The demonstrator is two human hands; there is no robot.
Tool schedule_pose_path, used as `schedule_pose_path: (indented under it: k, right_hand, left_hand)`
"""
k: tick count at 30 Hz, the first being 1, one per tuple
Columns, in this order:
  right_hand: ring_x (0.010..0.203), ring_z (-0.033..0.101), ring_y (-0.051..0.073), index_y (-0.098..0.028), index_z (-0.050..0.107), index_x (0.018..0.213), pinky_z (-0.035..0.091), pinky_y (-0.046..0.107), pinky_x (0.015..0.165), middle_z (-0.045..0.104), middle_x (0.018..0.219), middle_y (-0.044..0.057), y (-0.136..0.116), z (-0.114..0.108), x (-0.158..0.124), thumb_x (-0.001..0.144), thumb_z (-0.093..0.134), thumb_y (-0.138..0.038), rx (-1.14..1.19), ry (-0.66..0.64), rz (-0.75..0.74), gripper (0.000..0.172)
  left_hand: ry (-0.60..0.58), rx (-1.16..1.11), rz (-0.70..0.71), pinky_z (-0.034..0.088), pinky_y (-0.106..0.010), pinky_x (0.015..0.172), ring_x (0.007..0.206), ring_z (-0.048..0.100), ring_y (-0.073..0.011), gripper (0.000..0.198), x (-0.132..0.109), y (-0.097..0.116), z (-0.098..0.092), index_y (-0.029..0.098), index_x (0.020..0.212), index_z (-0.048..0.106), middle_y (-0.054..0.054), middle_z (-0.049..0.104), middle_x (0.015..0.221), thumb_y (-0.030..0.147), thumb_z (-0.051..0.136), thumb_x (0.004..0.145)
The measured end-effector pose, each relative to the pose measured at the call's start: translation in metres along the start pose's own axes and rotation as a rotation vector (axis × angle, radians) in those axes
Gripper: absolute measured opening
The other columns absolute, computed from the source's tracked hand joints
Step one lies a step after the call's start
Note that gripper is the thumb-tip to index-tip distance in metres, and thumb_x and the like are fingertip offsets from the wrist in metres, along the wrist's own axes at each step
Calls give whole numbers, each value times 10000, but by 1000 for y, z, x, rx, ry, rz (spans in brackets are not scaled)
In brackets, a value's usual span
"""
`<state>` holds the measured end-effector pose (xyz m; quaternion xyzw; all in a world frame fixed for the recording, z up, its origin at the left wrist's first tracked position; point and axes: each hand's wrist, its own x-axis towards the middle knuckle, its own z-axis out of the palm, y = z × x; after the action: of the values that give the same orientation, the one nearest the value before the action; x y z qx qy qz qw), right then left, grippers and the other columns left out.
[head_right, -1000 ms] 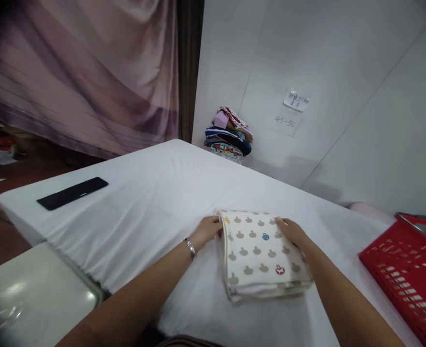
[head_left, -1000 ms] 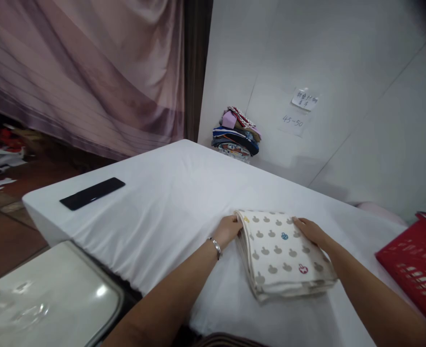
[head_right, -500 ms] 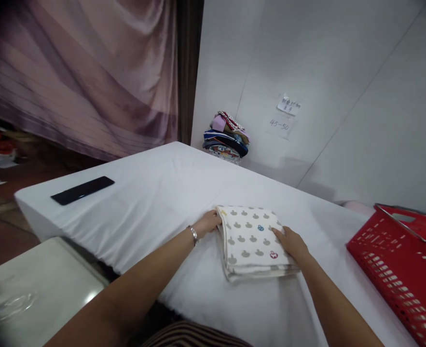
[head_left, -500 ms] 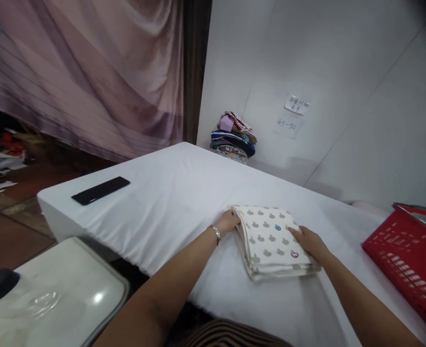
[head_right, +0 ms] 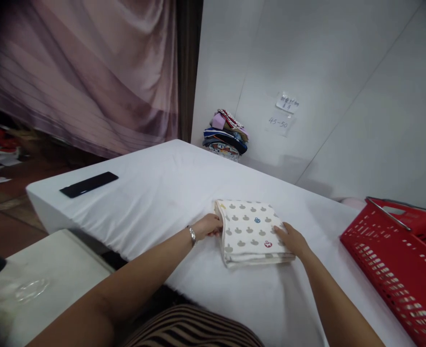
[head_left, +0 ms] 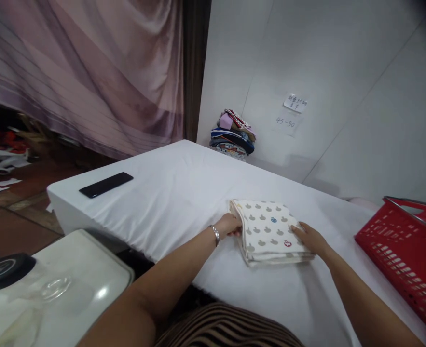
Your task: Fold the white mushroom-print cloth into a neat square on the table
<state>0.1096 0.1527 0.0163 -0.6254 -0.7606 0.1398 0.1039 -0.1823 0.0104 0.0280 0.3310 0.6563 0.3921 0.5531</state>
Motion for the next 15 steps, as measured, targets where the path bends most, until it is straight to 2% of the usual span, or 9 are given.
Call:
schedule_pose_path:
  k: [6,12,15]
  right_hand:
    - [1031,562,291,-154,530,1194,413,350,855,620,1104,133,-5,6,-3,745,468,-587,-37,-9,-20,627]
    - [1042,555,289,-132,504,1222,415,359,857,595,1145,140,2,7,-3,760,423,-609,-43,-7,-80,669]
    - [1038,556,294,-137,484,1241,421,378,844,588,1154,144,4,8,-3,771,388,-628,-60,-25,-82,687]
  left_hand:
    - [-57,-7,-43,151,-176,333,350,455,-67,69,-7,-1,10,136,599,511,28,521,439,120,543,658]
    - [-6,-58,-4,204,-164,344,337,384,-41,94,-4,-5,8,148,630,483,75,436,400,113,548,688]
    - [-11,-75,0,226,-161,351,351,414,-46,80,-5,-7,8,145,648,488,62,470,419,119,541,702]
